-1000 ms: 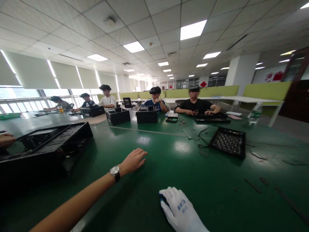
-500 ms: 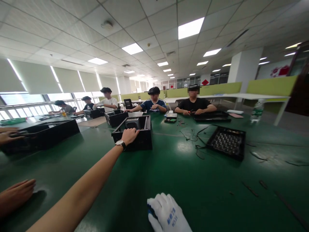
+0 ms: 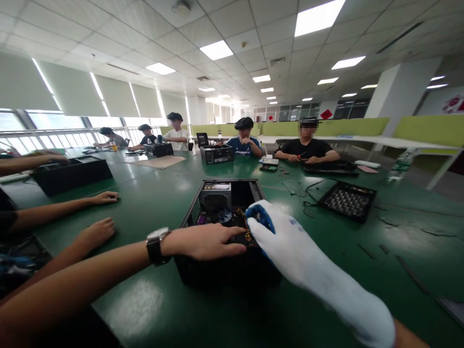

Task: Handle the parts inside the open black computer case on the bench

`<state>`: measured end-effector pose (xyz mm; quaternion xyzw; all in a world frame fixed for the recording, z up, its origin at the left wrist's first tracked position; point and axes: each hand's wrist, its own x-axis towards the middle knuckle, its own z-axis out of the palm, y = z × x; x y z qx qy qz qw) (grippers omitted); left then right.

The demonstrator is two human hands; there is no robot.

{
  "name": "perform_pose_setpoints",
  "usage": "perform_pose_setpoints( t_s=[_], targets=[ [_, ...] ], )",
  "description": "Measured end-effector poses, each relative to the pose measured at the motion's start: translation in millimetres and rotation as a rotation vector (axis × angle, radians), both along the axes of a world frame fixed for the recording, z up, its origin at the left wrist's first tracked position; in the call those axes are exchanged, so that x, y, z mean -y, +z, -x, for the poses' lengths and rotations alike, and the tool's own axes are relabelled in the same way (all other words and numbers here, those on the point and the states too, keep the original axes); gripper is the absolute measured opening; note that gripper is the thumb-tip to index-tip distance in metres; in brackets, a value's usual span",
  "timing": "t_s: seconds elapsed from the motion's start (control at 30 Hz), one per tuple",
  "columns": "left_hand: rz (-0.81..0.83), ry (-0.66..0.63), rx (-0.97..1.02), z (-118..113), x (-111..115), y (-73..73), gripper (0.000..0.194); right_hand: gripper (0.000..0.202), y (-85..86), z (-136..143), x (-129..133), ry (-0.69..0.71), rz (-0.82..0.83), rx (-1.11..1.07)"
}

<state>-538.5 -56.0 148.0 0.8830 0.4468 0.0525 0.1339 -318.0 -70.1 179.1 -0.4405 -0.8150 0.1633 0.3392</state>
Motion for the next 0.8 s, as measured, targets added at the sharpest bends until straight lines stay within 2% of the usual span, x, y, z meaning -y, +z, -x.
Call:
perform_pose_setpoints(
  t_s=[0.07,0.13,0.17,0.23,0.3,0.4,0.47,0.57,0.7,0.8],
  targets=[
    [0.092,-0.098,-0.07,13.0,-4.0,11.9,0.05,0.029,11.6,14.1,-7.2,0.024,0.16,0.172],
    [0.048,-0.133,-0.231,24.8,-24.4,14.6,0.045,0.043,15.2,24.5,-16.6,0.079,0.309,0.381],
    [0.006,-0.13,-0.308,28.6,-37.0,12.2,0.048,0.05,15.1,28.3,-21.5,0.112,0.349,0.493],
    [-0.04,-0.115,-0.411,31.0,-61.3,1.6,0.069,0.061,12.4,34.6,-30.9,0.153,0.324,0.721],
    [-0.032,-0.11,-0.451,27.3,-80.3,-12.2,0.084,0.061,7.1,41.5,-39.9,0.134,0.217,0.894],
    [-0.001,-0.13,-0.507,17.0,-97.8,-28.4,0.087,0.05,-3.3,56.1,-54.2,0.121,0.117,1.019],
    [0.007,-0.163,-0.529,12.5,-104.0,-32.6,0.084,0.043,-11.4,68.1,-65.7,0.138,0.107,1.07],
    [-0.016,-0.208,-0.538,15.6,-107.9,-31.2,0.084,0.037,-25.3,85.2,-86.3,0.132,0.117,1.129],
    [-0.101,-0.214,-0.513,37.5,-104.6,-21.5,0.089,0.037,-46.2,97.1,-111.5,0.106,0.121,1.15],
    [-0.222,-0.206,-0.453,59.1,-95.0,-7.4,0.09,0.042,-61.5,100.8,-123.4,0.117,0.106,1.126]
  ],
)
